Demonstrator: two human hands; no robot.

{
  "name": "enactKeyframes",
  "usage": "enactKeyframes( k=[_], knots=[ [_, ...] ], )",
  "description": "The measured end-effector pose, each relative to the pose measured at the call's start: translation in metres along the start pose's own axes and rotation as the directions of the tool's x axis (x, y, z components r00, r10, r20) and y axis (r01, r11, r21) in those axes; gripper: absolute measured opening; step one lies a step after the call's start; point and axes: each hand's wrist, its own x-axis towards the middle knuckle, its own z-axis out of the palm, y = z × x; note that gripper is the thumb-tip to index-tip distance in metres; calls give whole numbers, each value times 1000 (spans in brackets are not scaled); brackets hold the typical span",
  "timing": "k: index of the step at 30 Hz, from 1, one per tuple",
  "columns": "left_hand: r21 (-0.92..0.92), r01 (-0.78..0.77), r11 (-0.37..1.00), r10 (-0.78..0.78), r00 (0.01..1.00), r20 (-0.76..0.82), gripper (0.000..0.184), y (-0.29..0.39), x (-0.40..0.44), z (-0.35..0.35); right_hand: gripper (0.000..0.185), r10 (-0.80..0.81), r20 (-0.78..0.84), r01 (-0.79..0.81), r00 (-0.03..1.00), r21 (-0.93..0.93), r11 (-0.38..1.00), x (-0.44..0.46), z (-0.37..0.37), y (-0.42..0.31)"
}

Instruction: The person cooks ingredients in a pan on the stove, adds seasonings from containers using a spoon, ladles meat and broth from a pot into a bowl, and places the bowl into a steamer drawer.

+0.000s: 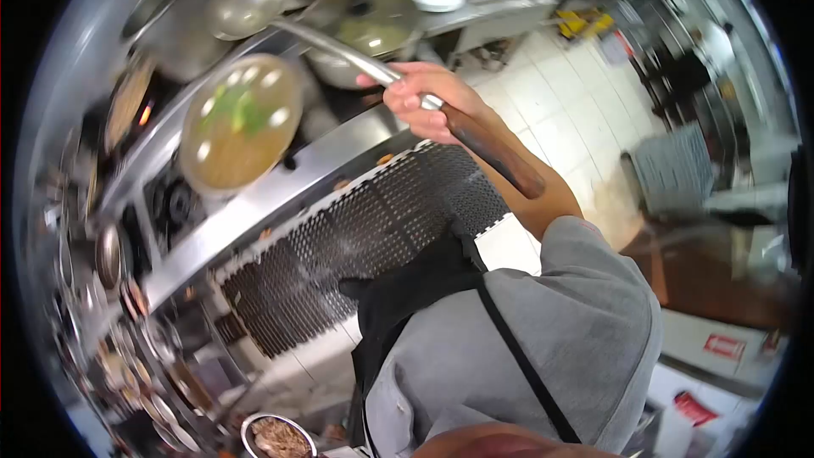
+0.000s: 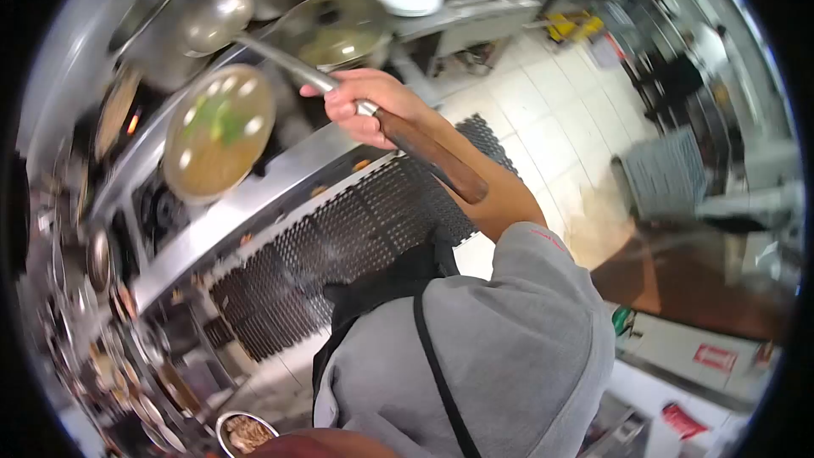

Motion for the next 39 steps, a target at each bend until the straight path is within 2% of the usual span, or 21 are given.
enactKeyframes(
  k=[4,5,6,8,9,11,12,14,15,18,20,23,25,27,29,31,33,35,36,38,39],
  knots=[
    [140,-181,973,131,942,308,46,104,-82,101,41,-155,-57,155,986,0,988,-147,-75,-68],
    [173,-237,956,156,910,383,47,128,-107,123,43,-220,-93,221,971,6,975,-184,-100,-74],
    [195,-297,935,181,870,459,48,149,-132,149,44,-202,-156,200,967,-30,979,-222,-117,-89],
    [149,-335,930,175,763,622,51,188,-183,197,44,-273,-280,258,920,-90,962,-285,-156,-109],
    [96,-305,948,150,689,709,53,206,-214,226,44,-297,-297,280,907,-99,955,-313,-172,-118],
    [-89,48,995,56,479,876,33,239,-291,284,45,-344,-521,315,781,-147,938,-359,-201,-131],
    [-111,80,991,71,398,915,28,259,-345,313,45,-351,-537,325,767,-146,934,-378,-218,-134],
    [-97,186,978,52,231,972,23,277,-444,380,46,-395,-726,378,562,-199,904,-407,-256,-146],
    [-76,202,976,51,126,991,23,280,-492,416,46,-393,-733,381,555,-196,904,-420,-277,-152],
    [44,52,998,-33,-200,979,19,285,-640,525,43,-369,-886,374,282,-253,892,-450,-341,-171],
    [63,-22,998,-66,-274,960,17,280,-752,601,43,-354,-911,399,212,-250,882,-473,-388,-191],
    [0,-62,998,-31,-497,867,10,289,-934,697,43,-327,-939,435,105,-252,864,-500,-446,-220],
    [-32,-69,997,-9,-529,849,10,299,-1063,746,44,-259,-966,463,5,-227,857,-519,-481,-245],
    [-31,12,999,32,-538,842,16,326,-1179,774,44,-221,-973,538,-70,-224,813,-536,-510,-270],
    [18,79,997,30,-571,820,12,354,-1276,790,44,-225,-963,530,-152,-271,804,-550,-527,-288],
    [119,242,963,42,-569,821,14,385,-1370,802,44,-204,-961,544,-188,-274,793,-567,-553,-305],
    [56,245,968,79,-506,859,18,422,-1452,817,44,-176,-960,554,-216,-269,788,-588,-596,-329],
    [57,391,919,115,-402,909,20,451,-1525,842,46,-158,-949,525,-273,-285,802,-611,-644,-357],
    [55,391,919,106,-379,919,20,461,-1556,863,46,-154,-943,506,-295,-291,812,-617,-669,-378],
    [33,587,809,156,-268,951,25,473,-1598,907,46,-164,-953,461,-254,-269,846,-645,-728,-410],
    [20,591,807,144,-229,963,25,485,-1608,918,46,-191,-953,427,-234,-277,861,-658,-759,-432]
  ],
)
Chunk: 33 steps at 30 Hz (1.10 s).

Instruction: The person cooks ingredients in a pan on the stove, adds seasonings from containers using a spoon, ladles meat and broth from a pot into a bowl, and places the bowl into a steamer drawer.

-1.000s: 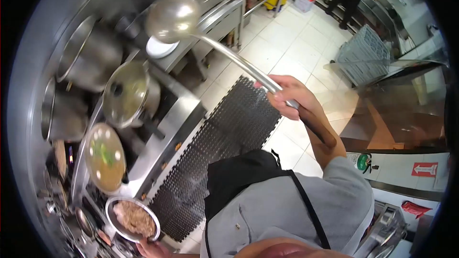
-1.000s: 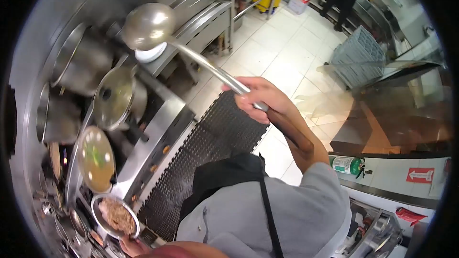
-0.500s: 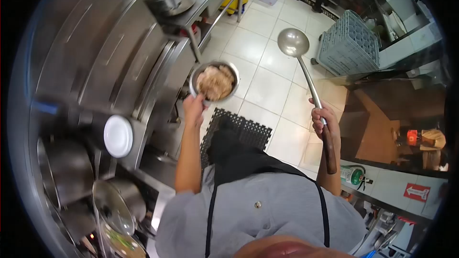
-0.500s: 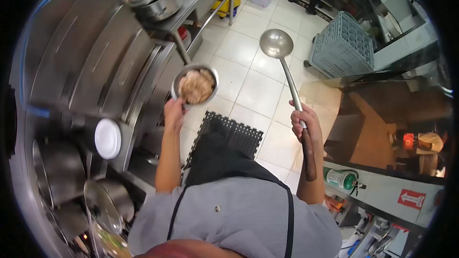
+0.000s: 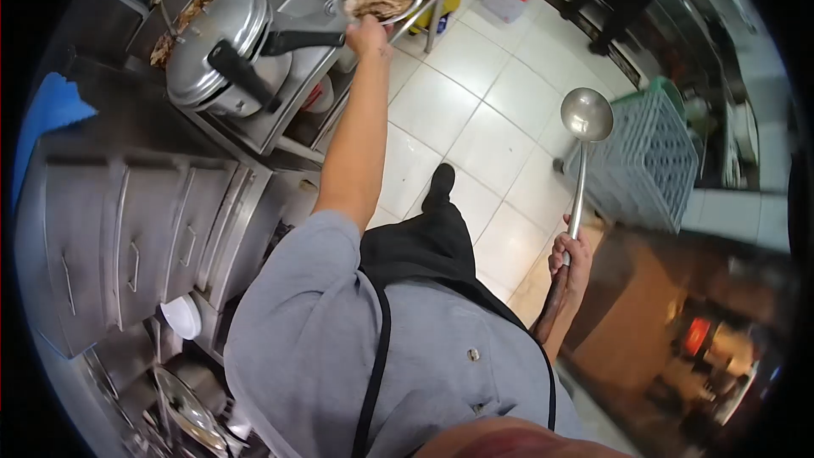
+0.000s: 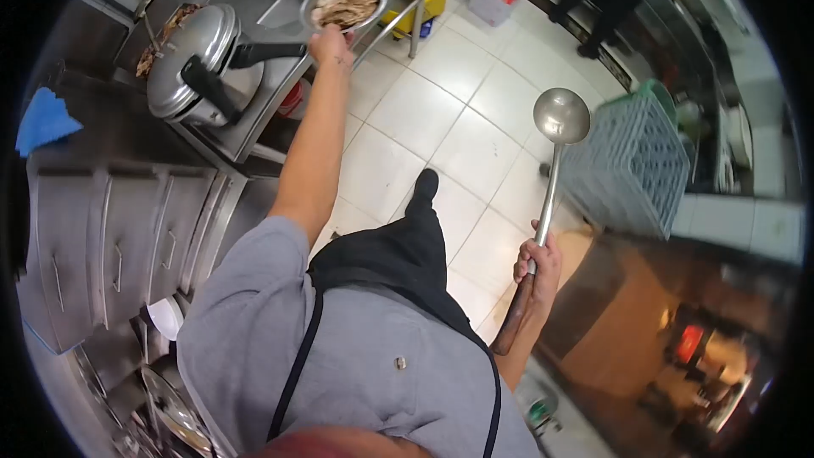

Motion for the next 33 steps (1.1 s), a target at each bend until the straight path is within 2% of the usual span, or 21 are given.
enactKeyframes(
  k=[2,6,8,10,14,16,18,19,20,21,22,23,24,26,27,29,33],
  knots=[
    [49,-73,996,84,950,-300,28,5,18,6,47,53,66,-49,996,-47,998,65,11,-39],
    [26,-146,989,138,841,-524,35,9,40,-8,48,160,249,-116,955,-182,976,182,40,-116],
    [32,-80,996,86,926,-367,37,3,46,-36,49,223,399,-124,890,-258,958,225,56,-140],
    [54,-106,993,119,883,-454,31,-6,41,-42,49,268,431,-138,862,-308,941,253,82,-158],
    [-27,-161,987,134,894,-427,28,-14,7,-54,51,333,542,-141,772,-364,920,294,111,-170],
    [9,85,996,-80,967,-241,19,0,-38,-68,52,364,604,-172,709,-353,920,307,121,-174],
    [-129,82,988,-114,959,-261,17,21,-71,-153,52,398,613,-190,682,-377,906,315,134,-185],
    [-167,15,986,-50,977,-209,24,42,-82,-211,52,405,639,-194,654,-376,906,320,140,-191],
    [-83,-82,993,57,962,-267,36,80,-101,-220,52,404,665,-195,628,-367,909,325,147,-195],
    [-82,-116,990,81,935,-346,47,121,-106,-216,54,402,697,-192,594,-362,912,332,158,-199],
    [46,-52,998,64,949,-309,53,164,-124,-160,55,400,720,-185,567,-362,913,334,166,-204],
    [295,-5,955,86,961,-263,51,190,-133,-127,55,395,734,-153,553,-376,914,334,174,-208],
    [407,61,911,72,950,-304,39,203,-131,-111,55,388,749,-120,538,-387,914,336,182,-208],
    [666,205,717,69,930,-361,22,216,-116,-104,54,383,786,-87,486,-392,916,338,198,-207],
    [657,197,728,82,926,-369,22,217,-111,-104,54,375,800,-56,469,-397,916,336,205,-207],
    [555,225,801,-33,942,-333,16,220,-105,-104,52,363,817,-14,448,-400,916,330,220,-206],
    [526,115,842,83,938,-338,17,238,-105,-101,51,339,852,83,398,-402,912,311,247,-205]
  ],
)
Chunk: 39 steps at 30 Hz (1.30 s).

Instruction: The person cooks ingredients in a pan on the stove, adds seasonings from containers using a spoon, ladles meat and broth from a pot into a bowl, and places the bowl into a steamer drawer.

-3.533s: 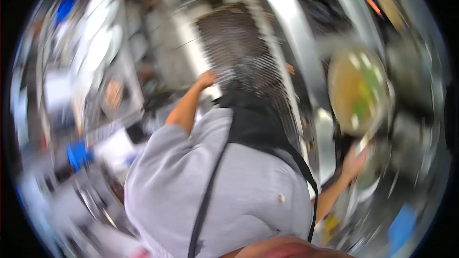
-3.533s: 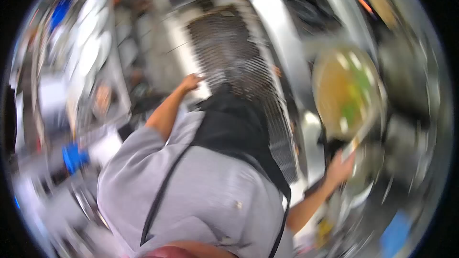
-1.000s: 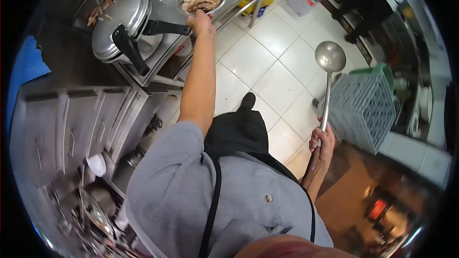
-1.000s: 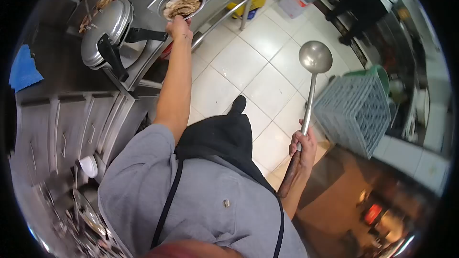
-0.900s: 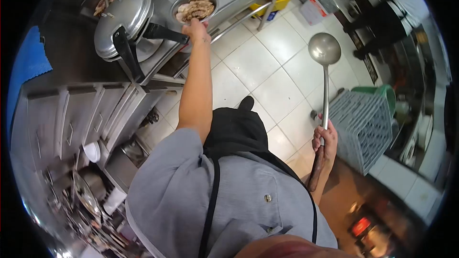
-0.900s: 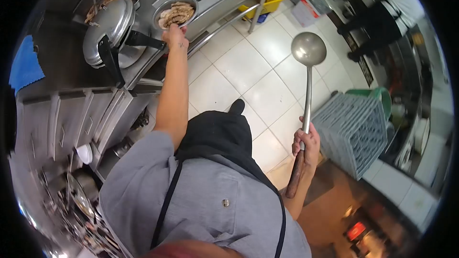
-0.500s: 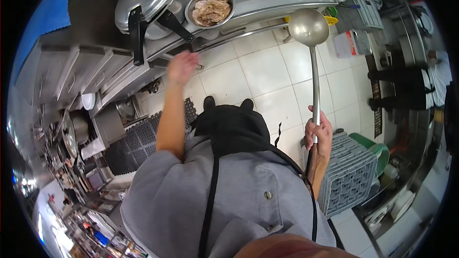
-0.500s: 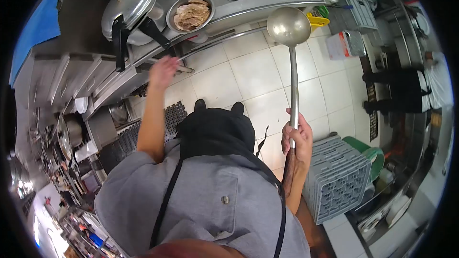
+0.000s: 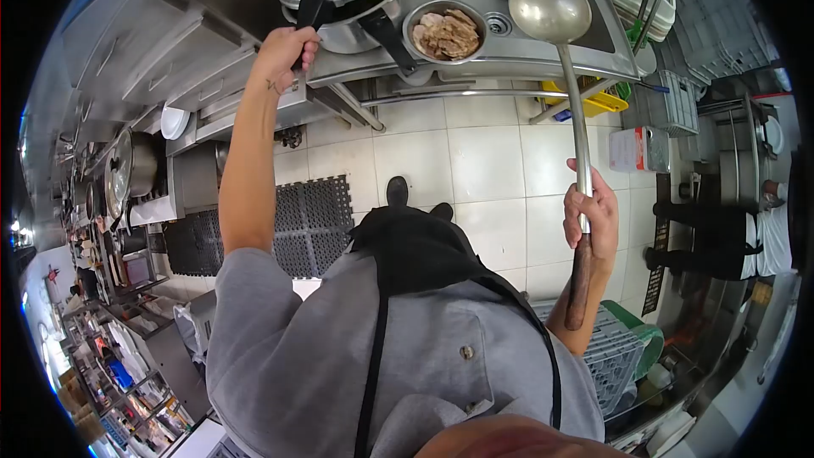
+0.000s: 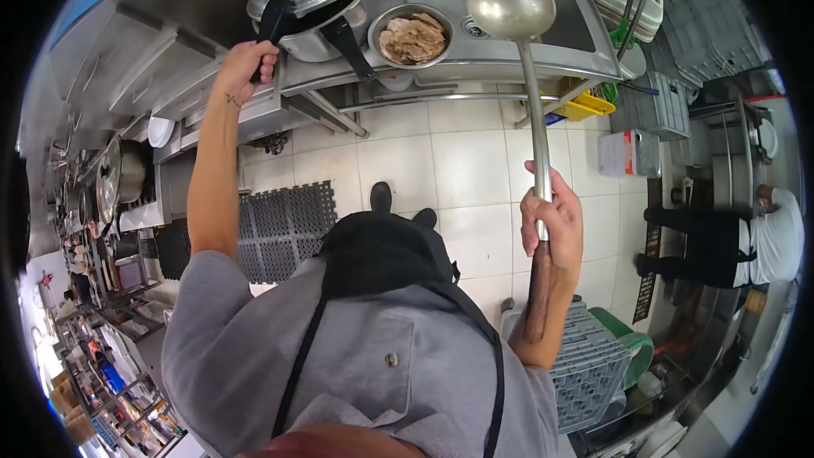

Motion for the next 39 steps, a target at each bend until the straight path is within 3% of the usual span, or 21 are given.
enactKeyframes(
  k=[5,7,11,13,14,15,17,23,33,36,37,39],
  knots=[
    [-8,-52,999,53,996,68,18,50,-4,-18,52,42,191,-42,981,-3,999,32,44,-28],
    [-113,-117,987,133,981,143,18,66,-1,-28,54,73,202,-72,977,-11,997,49,70,-39],
    [-153,-194,969,219,960,173,16,95,-1,-46,50,140,299,-124,944,-72,990,90,126,-54],
    [-167,-207,964,240,949,204,15,101,6,-59,48,187,332,-53,925,-375,926,115,158,-63],
    [-150,-212,966,239,951,196,16,103,8,-63,36,225,318,-43,921,-491,870,130,173,-65],
    [-133,-218,967,240,952,187,18,104,9,-67,36,232,312,-50,921,-496,867,146,189,-66],
    [-128,-212,969,232,957,174,18,103,9,-71,21,309,304,32,901,-757,653,173,216,-65],
    [-138,-201,970,225,957,185,19,98,2,-80,14,382,257,30,888,-860,510,200,258,-55],
    [-166,-205,965,240,943,231,14,83,20,-92,19,443,127,-98,888,-888,450,206,284,-58],
    [-181,-218,959,257,938,234,14,80,23,-94,23,398,197,48,896,-934,353,203,277,-53],
    [-185,-222,957,261,937,231,14,79,24,-95,17,186,342,283,921,-917,282,197,273,-43],
    [-179,-222,958,261,936,235,14,80,22,-95,14,-13,489,484,872,-859,165,182,276,-39]
  ],
)
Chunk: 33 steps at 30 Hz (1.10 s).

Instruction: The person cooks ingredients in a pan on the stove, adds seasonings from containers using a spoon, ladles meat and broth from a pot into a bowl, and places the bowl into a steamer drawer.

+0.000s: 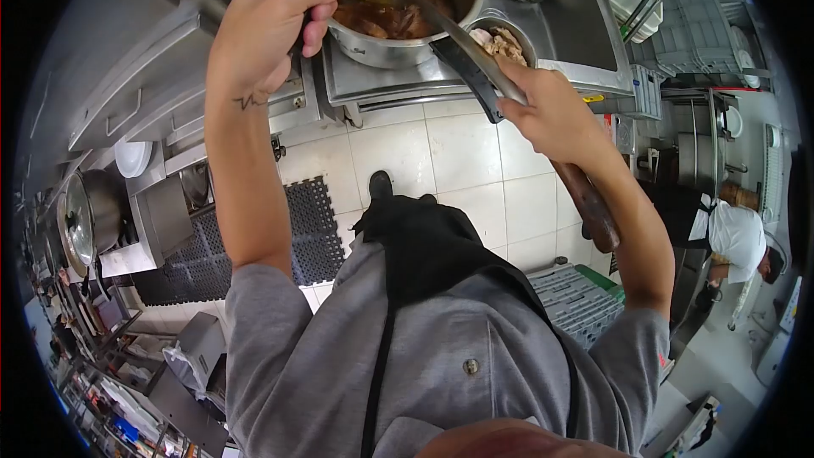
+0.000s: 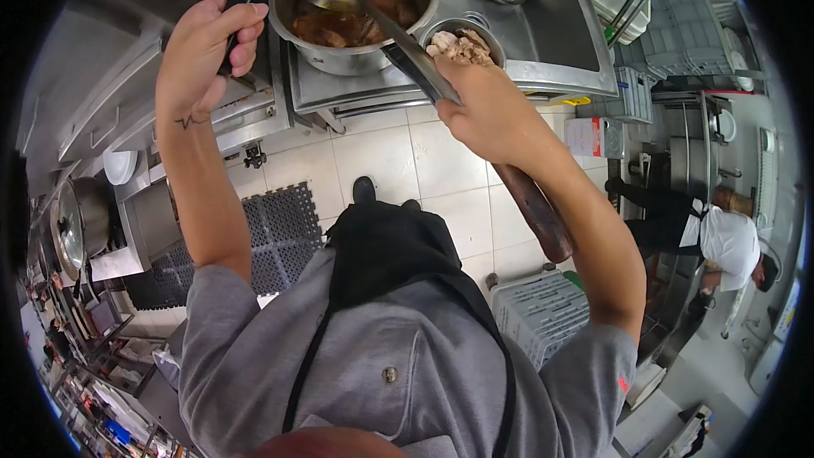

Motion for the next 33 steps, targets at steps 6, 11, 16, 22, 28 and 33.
enactKeyframes(
  k=[6,11,16,22,28,33],
  knots=[
    [17,-7,1000,7,1000,5,15,0,1,2,14,295,295,-400,909,418,815,1,-14,0],
    [17,5,1000,-5,1000,2,17,-1,1,3,13,284,381,-446,880,459,768,12,-11,24],
    [-6,7,1000,-8,1000,-19,15,-6,5,-1,13,327,417,-503,848,439,744,20,-21,26],
    [-10,21,1000,-22,997,-73,15,-7,5,4,21,420,431,-579,798,360,731,30,-36,16],
    [-23,3,1000,-5,998,-69,14,-10,3,5,22,435,440,-590,785,321,741,32,-39,23],
    [-4,24,1000,-24,993,-114,15,-13,-3,14,23,409,442,-539,798,221,813,39,-45,26]
  ],
)
